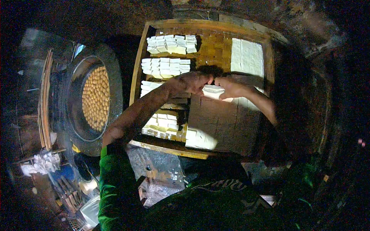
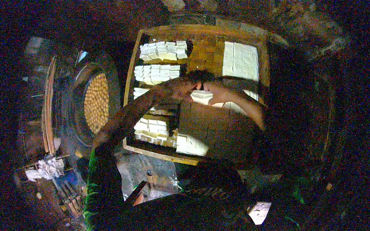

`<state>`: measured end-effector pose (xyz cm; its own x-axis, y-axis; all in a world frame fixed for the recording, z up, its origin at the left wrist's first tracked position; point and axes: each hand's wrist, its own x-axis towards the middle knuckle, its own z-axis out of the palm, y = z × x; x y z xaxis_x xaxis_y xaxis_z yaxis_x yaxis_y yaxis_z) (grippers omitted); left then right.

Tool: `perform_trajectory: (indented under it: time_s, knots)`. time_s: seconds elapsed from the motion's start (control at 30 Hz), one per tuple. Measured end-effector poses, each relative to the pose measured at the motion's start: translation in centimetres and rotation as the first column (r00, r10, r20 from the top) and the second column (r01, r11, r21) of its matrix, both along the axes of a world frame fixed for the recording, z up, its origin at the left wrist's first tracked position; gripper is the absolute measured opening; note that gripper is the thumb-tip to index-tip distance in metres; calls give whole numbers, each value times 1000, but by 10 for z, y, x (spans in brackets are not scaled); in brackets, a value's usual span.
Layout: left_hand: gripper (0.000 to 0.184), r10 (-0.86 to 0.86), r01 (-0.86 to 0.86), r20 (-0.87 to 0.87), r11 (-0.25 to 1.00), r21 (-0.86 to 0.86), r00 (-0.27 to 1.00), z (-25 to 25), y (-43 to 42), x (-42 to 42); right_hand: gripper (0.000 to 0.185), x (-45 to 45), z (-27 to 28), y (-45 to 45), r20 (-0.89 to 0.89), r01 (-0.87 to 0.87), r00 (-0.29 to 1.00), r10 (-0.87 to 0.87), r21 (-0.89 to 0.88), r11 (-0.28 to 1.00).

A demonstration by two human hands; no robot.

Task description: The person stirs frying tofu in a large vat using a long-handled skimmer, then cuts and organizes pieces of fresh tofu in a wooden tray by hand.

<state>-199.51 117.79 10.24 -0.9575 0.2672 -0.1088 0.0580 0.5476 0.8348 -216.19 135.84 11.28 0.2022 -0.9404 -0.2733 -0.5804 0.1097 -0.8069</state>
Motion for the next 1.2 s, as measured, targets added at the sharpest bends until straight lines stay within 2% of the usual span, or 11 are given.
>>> perform_trajectory:
  time_s: [0.07,0.17,0.23,0.3,0.43,0.57,0.67,0.8,1.0,1.1,1.2]
  knots:
    - [52,29,-126,283,935,332,959,-2,-8,-3,57,-6,12,-4,-1,37,999,-37,135,990]
    - [54,-70,50,233,995,90,970,29,-8,-5,59,-9,56,-13,47,35,996,-76,576,817]
    - [55,-63,38,317,996,83,946,34,-5,-1,59,-6,42,-13,2,-17,1000,20,563,826]
    - [55,-77,96,251,993,-63,965,31,-1,2,57,-14,-15,-5,-168,-144,974,155,77,987]
    - [56,-120,172,225,957,-232,967,26,2,0,59,-1,-1,-6,-154,-115,975,157,252,961]
    - [58,-166,229,198,903,-364,966,21,4,5,64,10,8,1,-292,-101,947,135,128,987]
    - [61,-201,260,178,859,-440,963,15,8,8,70,21,27,1,-158,-19,983,91,410,912]
    - [64,-188,181,26,883,-434,982,17,11,17,73,23,26,14,-41,88,996,-78,418,904]
    - [61,-79,157,211,910,-383,974,16,19,14,71,24,-7,17,-28,102,995,-100,56,993]
    - [54,-138,157,75,854,-497,988,12,25,12,68,20,-6,14,-25,-50,998,61,327,944]
    - [46,-192,-104,-512,863,-494,837,8,32,18,54,37,-9,37,-103,64,994,-42,229,971]
